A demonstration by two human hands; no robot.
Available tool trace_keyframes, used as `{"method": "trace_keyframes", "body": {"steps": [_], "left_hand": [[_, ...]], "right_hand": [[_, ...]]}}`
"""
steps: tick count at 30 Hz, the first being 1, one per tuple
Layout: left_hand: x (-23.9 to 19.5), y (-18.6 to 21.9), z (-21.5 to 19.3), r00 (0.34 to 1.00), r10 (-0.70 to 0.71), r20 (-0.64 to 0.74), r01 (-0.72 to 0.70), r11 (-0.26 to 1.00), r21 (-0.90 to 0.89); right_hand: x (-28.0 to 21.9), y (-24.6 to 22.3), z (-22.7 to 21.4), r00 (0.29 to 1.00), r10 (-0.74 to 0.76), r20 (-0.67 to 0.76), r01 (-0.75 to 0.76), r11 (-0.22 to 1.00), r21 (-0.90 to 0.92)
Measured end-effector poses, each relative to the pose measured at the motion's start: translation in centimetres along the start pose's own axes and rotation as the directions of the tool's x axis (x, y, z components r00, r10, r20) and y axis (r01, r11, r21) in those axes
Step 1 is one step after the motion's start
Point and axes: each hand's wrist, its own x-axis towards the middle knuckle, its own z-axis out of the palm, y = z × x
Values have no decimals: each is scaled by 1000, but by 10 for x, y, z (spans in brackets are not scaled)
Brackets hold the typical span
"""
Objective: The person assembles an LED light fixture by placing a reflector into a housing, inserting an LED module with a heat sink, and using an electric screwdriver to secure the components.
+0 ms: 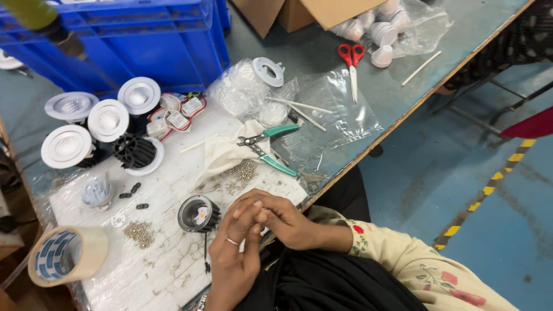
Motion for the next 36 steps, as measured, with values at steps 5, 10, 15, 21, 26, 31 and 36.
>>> {"method": "trace_keyframes", "body": {"steps": [5,10,15,21,26,31,36], "left_hand": [[-3,-19,3,922,-386,19,371,873,-317],[0,-25,3,924,-379,-49,351,892,-287],[-9,-15,18,969,-203,-138,187,975,-120],[-7,-17,17,946,-283,-157,216,914,-343],[-9,-24,28,912,-321,-256,187,879,-438],[-15,-25,35,912,-295,-285,177,910,-374],[-8,-28,32,937,-201,-287,69,909,-412]], "right_hand": [[10,6,1,977,212,14,-212,973,87],[10,5,1,983,184,15,-184,978,96],[5,12,14,990,-19,-142,1,992,-124],[5,21,21,981,88,-173,-95,995,-32],[2,29,36,968,-50,-247,1,981,-193],[-1,40,43,951,-114,-288,63,982,-180],[5,40,34,974,-30,-225,33,999,9]]}}
